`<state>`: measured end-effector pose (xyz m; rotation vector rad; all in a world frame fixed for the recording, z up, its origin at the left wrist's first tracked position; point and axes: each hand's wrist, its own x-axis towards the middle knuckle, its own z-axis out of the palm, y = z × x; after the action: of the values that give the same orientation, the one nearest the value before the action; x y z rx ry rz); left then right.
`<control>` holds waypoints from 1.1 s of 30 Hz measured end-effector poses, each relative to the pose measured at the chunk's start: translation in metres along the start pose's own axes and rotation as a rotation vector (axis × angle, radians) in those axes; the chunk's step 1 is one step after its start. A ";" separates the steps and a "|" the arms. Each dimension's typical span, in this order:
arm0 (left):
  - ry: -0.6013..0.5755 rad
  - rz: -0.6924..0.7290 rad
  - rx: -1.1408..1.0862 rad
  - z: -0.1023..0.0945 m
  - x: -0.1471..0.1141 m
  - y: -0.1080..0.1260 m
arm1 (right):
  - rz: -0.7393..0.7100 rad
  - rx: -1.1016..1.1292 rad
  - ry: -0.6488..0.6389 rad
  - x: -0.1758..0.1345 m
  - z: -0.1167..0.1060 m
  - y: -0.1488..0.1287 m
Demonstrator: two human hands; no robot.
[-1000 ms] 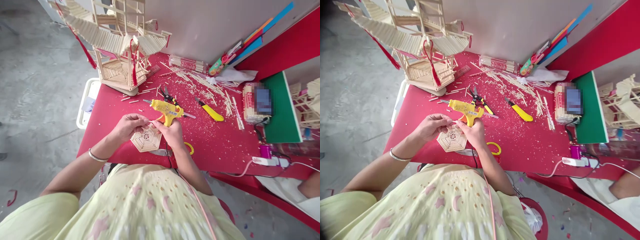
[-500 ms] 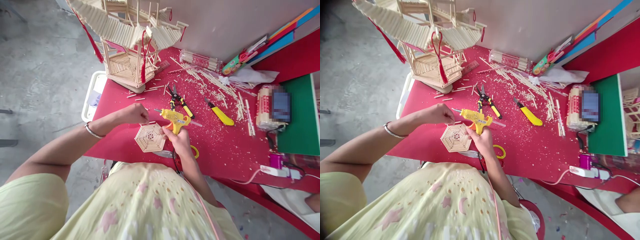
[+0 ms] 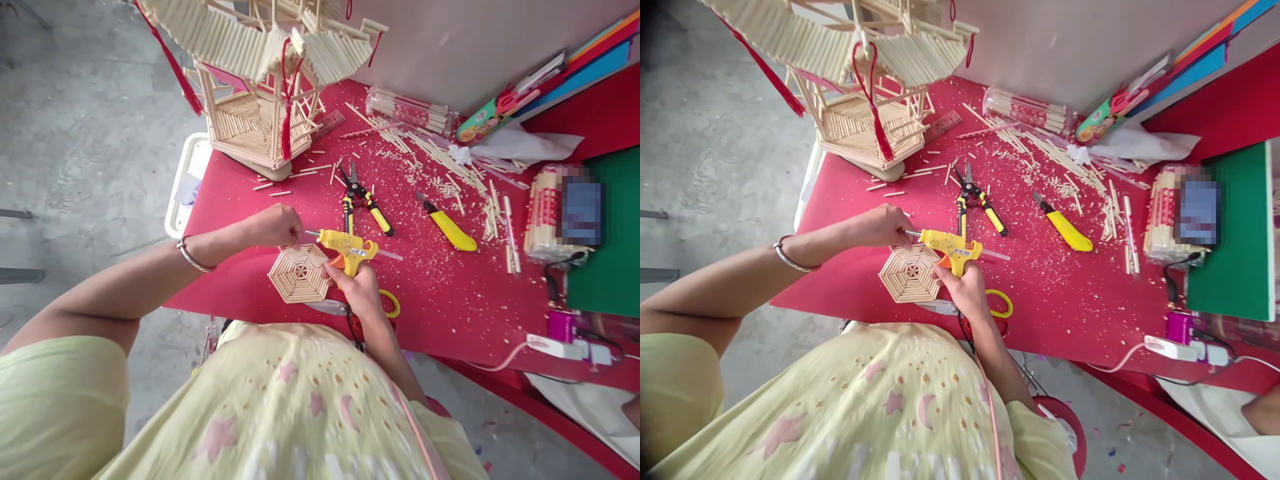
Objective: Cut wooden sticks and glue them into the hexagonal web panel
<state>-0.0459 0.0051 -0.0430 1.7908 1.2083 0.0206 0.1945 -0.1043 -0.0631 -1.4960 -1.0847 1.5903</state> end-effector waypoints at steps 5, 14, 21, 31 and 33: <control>0.056 -0.012 0.119 -0.003 0.003 0.003 | -0.012 -0.026 -0.008 0.001 -0.001 0.003; 0.020 -0.073 0.266 -0.004 0.006 0.010 | -0.012 -0.043 0.017 0.002 -0.002 0.005; 0.053 -0.037 0.226 -0.002 0.007 0.002 | -0.007 -0.048 0.007 0.001 -0.003 0.005; 0.072 -0.091 0.195 0.000 0.003 0.005 | -0.027 -0.071 0.025 0.000 -0.002 0.003; 0.079 -0.089 0.186 0.000 0.003 0.006 | -0.049 -0.068 0.040 -0.001 -0.002 0.003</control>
<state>-0.0405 0.0067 -0.0401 1.9097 1.3830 -0.0751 0.1967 -0.1064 -0.0657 -1.5278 -1.1538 1.4975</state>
